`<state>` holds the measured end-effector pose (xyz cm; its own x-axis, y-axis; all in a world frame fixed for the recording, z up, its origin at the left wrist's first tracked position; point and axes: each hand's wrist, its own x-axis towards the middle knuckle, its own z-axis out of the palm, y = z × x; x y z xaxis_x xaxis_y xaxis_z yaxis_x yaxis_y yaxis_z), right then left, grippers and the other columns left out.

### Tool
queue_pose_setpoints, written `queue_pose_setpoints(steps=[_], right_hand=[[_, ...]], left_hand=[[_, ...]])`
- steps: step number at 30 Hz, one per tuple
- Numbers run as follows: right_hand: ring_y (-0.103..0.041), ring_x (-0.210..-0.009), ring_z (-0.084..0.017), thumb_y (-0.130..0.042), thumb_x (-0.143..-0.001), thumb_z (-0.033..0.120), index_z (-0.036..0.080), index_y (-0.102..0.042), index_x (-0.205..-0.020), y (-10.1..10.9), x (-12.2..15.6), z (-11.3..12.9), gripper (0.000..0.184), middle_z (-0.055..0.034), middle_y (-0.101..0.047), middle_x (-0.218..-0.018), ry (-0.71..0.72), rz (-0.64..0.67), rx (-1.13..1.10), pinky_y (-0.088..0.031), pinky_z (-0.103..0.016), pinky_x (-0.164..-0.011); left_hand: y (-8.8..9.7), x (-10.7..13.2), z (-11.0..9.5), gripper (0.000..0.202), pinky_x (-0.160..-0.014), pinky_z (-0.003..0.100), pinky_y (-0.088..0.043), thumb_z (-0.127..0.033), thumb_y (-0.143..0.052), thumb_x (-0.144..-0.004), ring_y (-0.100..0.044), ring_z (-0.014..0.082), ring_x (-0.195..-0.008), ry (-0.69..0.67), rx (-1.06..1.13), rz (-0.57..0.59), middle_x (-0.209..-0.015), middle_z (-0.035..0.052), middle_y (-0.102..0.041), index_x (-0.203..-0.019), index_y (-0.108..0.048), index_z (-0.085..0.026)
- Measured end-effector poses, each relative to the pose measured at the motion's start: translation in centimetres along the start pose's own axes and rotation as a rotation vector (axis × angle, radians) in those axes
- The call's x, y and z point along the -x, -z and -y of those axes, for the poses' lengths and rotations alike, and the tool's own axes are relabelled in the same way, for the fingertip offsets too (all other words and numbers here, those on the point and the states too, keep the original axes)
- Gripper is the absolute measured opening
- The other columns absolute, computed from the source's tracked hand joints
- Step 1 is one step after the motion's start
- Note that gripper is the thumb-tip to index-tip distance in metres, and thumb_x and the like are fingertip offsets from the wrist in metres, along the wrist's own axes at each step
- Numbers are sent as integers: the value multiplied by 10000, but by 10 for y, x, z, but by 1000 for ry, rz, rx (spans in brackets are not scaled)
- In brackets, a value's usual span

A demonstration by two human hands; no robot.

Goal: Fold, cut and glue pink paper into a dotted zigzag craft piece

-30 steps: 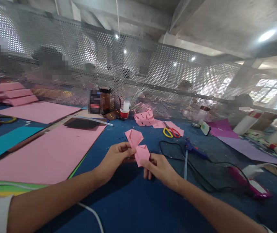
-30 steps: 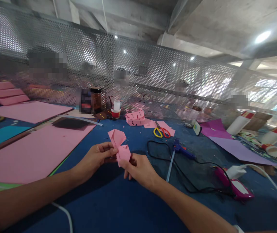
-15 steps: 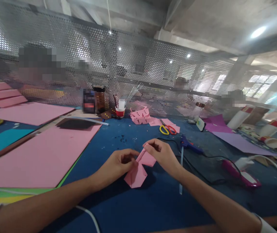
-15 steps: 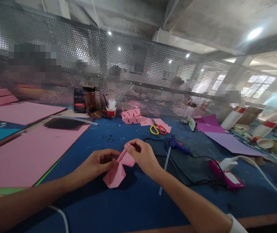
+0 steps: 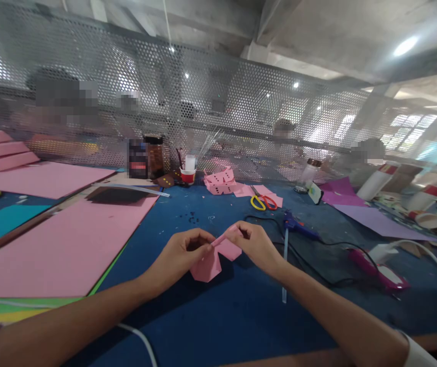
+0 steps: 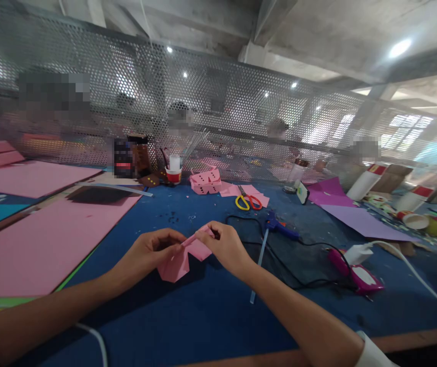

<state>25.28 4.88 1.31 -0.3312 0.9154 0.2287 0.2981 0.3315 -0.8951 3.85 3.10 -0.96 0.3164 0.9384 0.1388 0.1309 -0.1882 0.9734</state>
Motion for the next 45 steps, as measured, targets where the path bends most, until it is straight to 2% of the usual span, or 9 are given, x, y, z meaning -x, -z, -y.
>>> queue_pose_setpoints(steps=[5, 10, 13, 19, 24, 30, 34, 45], right_hand=[[-489, -626, -116, -653, -886, 353, 173, -685, -782, -1, 3, 1, 210, 26, -572, -669, 17, -43, 42, -361, -228, -562], [-525, -674, -136, -622, -906, 352, 173, -694, -805, -3, 3, -1, 217, 10, -605, -711, 28, -40, 3, -395, -242, -605], [-538, -703, -144, -617, -912, 351, 178, -697, -820, -3, 0, -4, 212, 5, -618, -737, 40, -99, -6, -403, -249, -632], [-572, -803, -163, -609, -921, 413, 187, -700, -906, 1, -5, -8, 244, -11, -658, -854, 76, -198, -48, -437, -264, -735], [-591, -853, -173, -600, -930, 447, 194, -713, -936, 2, -5, -9, 278, -15, -675, -895, 80, -193, -77, -454, -268, -775], [-597, -846, -168, -606, -931, 424, 195, -714, -992, 3, -4, -5, 260, -13, -675, -904, 71, -191, -129, -465, -267, -769], [-589, -815, -158, -600, -932, 436, 192, -704, -1012, 3, -3, -3, 277, -7, -654, -881, 45, -181, -171, -461, -257, -741], [-617, -842, -174, -570, -945, 435, 194, -697, -1023, 3, -4, -9, 284, -24, -680, -924, 53, -197, -123, -475, -281, -786]], left_hand=[[1, 1, 3, 163, -675, 233, -432, -325, -657, -865, -604, 143, -746, -11, -2, 14, -837, 4, -712, -938, -715, -192], [1, 1, -1, 206, -678, 238, -426, -368, -665, -866, -600, 154, -755, -7, -11, 7, -846, 9, -715, -954, -724, -191], [2, 0, -3, 260, -676, 241, -420, -416, -667, -863, -589, 160, -755, 2, -3, -1, -842, 11, -706, -966, -728, -185], [4, 1, -7, 385, -630, 237, -387, -515, -522, -943, -535, 149, -700, -7, -105, -72, -737, -12, -627, -875, -701, -181], [6, 0, -6, 437, -537, 244, -378, -553, -444, -964, -532, 145, -564, 53, -40, -75, -616, -27, -585, -950, -669, -179], [7, -1, -8, 372, -626, 238, -397, -518, -535, -938, -514, 134, -668, 25, 36, -93, -711, -19, -586, -855, -661, -178], [9, -1, -9, 352, -639, 250, -395, -511, -548, -929, -520, 149, -693, 42, 46, -80, -742, -10, -601, -907, -672, -183], [9, 0, -10, 351, -651, 261, -400, -505, -557, -909, -541, 169, -699, 25, -8, -107, -783, 6, -652, -993, -699, -195]])
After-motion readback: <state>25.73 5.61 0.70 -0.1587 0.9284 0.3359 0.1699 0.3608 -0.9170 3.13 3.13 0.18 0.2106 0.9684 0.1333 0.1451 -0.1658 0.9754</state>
